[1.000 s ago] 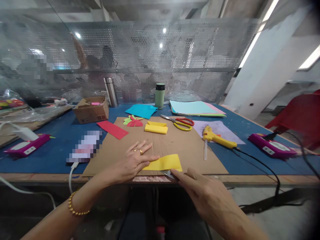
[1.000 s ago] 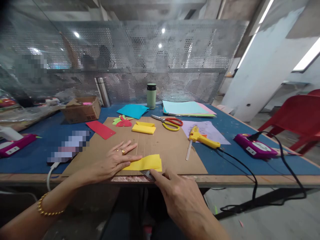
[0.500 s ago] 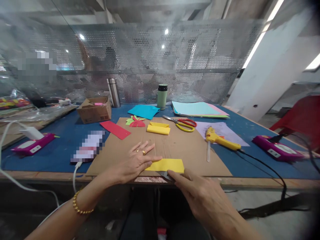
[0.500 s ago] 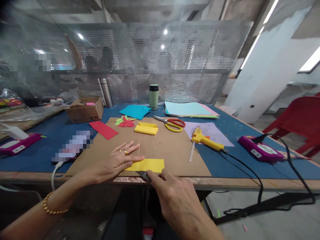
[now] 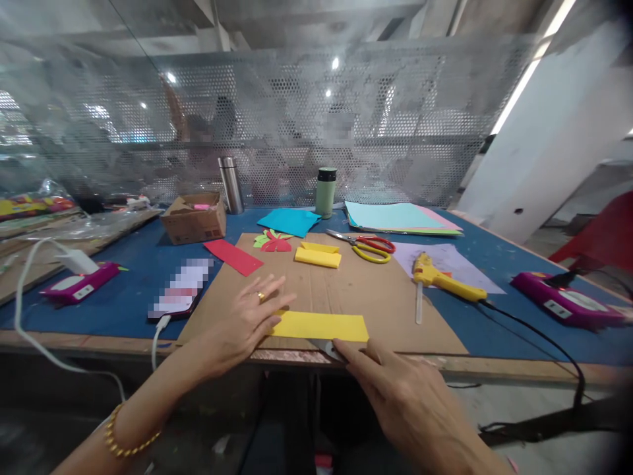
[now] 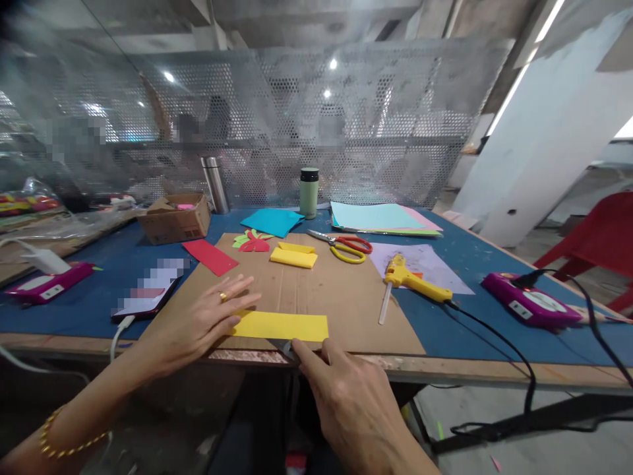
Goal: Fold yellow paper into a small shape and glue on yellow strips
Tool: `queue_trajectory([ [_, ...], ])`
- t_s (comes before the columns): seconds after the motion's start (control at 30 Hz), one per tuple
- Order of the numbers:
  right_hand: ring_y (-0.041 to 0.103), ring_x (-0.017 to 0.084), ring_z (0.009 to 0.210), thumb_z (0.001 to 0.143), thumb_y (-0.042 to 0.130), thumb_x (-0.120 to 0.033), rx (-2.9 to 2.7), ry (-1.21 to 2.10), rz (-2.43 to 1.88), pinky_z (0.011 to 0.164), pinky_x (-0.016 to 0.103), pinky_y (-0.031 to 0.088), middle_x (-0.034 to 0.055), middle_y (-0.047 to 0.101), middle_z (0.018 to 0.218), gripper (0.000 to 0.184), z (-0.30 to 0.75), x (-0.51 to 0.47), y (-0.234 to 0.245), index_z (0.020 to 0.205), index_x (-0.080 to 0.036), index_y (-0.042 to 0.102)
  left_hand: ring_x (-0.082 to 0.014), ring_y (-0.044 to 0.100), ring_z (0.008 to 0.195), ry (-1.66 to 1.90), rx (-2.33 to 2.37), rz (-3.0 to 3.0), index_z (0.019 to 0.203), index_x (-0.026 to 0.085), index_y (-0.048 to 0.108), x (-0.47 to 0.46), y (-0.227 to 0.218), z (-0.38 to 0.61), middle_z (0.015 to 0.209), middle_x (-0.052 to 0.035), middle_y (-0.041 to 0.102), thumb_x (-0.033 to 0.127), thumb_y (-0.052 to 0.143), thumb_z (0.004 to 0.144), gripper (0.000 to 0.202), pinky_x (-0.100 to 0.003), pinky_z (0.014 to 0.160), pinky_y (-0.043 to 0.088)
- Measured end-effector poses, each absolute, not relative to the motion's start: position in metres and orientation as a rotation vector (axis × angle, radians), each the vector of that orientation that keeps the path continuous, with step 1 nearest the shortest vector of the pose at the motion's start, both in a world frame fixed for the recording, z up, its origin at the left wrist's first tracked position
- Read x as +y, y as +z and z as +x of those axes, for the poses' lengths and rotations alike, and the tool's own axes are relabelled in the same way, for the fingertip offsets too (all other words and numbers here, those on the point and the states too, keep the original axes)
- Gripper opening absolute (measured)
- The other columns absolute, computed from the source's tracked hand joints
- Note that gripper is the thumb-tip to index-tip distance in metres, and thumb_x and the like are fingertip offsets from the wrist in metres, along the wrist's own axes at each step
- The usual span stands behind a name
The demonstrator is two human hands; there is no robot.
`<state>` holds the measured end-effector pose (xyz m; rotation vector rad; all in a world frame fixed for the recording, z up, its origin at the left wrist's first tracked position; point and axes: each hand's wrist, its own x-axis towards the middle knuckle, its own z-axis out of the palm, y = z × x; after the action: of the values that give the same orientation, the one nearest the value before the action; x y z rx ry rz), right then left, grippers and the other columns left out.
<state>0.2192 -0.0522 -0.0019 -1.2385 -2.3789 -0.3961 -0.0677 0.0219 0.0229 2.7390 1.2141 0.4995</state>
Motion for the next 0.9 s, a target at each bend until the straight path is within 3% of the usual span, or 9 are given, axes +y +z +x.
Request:
queue_trajectory([
  [0.1, 0.07, 0.018, 0.057, 0.1, 0.04, -0.016, -2.382, -0.401, -1.239, 0.046, 0.027, 0.048, 0.0076, 0.075, 0.094, 0.037, 0.22, -0.052, -0.001, 0.127, -0.023, 0.065, -0.0277, 0.038, 0.149, 0.465, 1.232, 2.84, 0.143, 0.023, 0.057, 0.009, 0.009, -0.087, 0.157, -0.0096, 0.047, 0.04, 0.039, 0.106, 0.045, -0.054, 0.123, 0.031],
  [0.3, 0.071, 0.018, 0.064, 0.098, 0.041, -0.012, -2.428, -0.4, -1.244, 0.05, 0.026, 0.051, 0.0097, 0.075, 0.099, 0.044, 0.225, -0.054, -0.002, 0.136, -0.024, 0.061, -0.031, 0.037, 0.149, 0.628, 1.274, 3.037, 0.149, 0.009, 0.047, -0.007, -0.021, -0.081, 0.157, -0.0191, 0.043, 0.053, 0.045, 0.101, 0.065, -0.051, 0.123, 0.034],
  [0.47, 0.073, 0.019, 0.067, 0.098, 0.041, -0.012, -2.429, -0.388, -1.277, 0.055, 0.028, 0.053, 0.009, 0.075, 0.1, 0.046, 0.231, -0.057, -0.004, 0.137, -0.026, 0.06, -0.0329, 0.034, 0.15, 0.612, 1.332, 3.054, 0.155, 0.003, 0.034, -0.013, -0.025, -0.068, 0.159, -0.0238, 0.039, 0.064, 0.038, 0.098, 0.084, -0.052, 0.123, 0.033],
  [0.67, 0.07, 0.018, 0.062, 0.096, 0.045, -0.011, -2.402, -0.403, -1.234, 0.05, 0.026, 0.046, 0.006, 0.074, 0.092, 0.042, 0.213, -0.054, -0.002, 0.132, -0.024, 0.062, -0.0337, 0.031, 0.151, 0.564, 1.353, 3.086, 0.156, 0.003, 0.029, -0.016, -0.024, -0.066, 0.159, -0.025, 0.037, 0.067, 0.035, 0.097, 0.087, -0.054, 0.123, 0.03],
  [0.8, 0.069, 0.017, 0.061, 0.094, 0.045, -0.01, -2.399, -0.401, -1.2, 0.048, 0.025, 0.043, 0.007, 0.073, 0.09, 0.04, 0.199, -0.05, -0.004, 0.129, -0.02, 0.061, -0.0383, 0.036, 0.148, 0.617, 1.402, 3.11, 0.157, 0.009, 0.028, -0.016, -0.024, -0.064, 0.156, -0.0231, 0.043, 0.062, 0.038, 0.1, 0.079, -0.068, 0.121, 0.022],
  [0.9, 0.07, 0.017, 0.063, 0.097, 0.043, -0.012, -2.378, -0.405, -1.181, 0.049, 0.026, 0.044, 0.0067, 0.074, 0.09, 0.037, 0.198, -0.05, -0.006, 0.129, -0.02, 0.06, -0.0406, 0.036, 0.148, 0.622, 1.448, 3.091, 0.156, 0.013, 0.03, -0.019, -0.027, -0.062, 0.157, -0.021, 0.043, 0.054, 0.043, 0.101, 0.07, -0.072, 0.117, 0.027],
])
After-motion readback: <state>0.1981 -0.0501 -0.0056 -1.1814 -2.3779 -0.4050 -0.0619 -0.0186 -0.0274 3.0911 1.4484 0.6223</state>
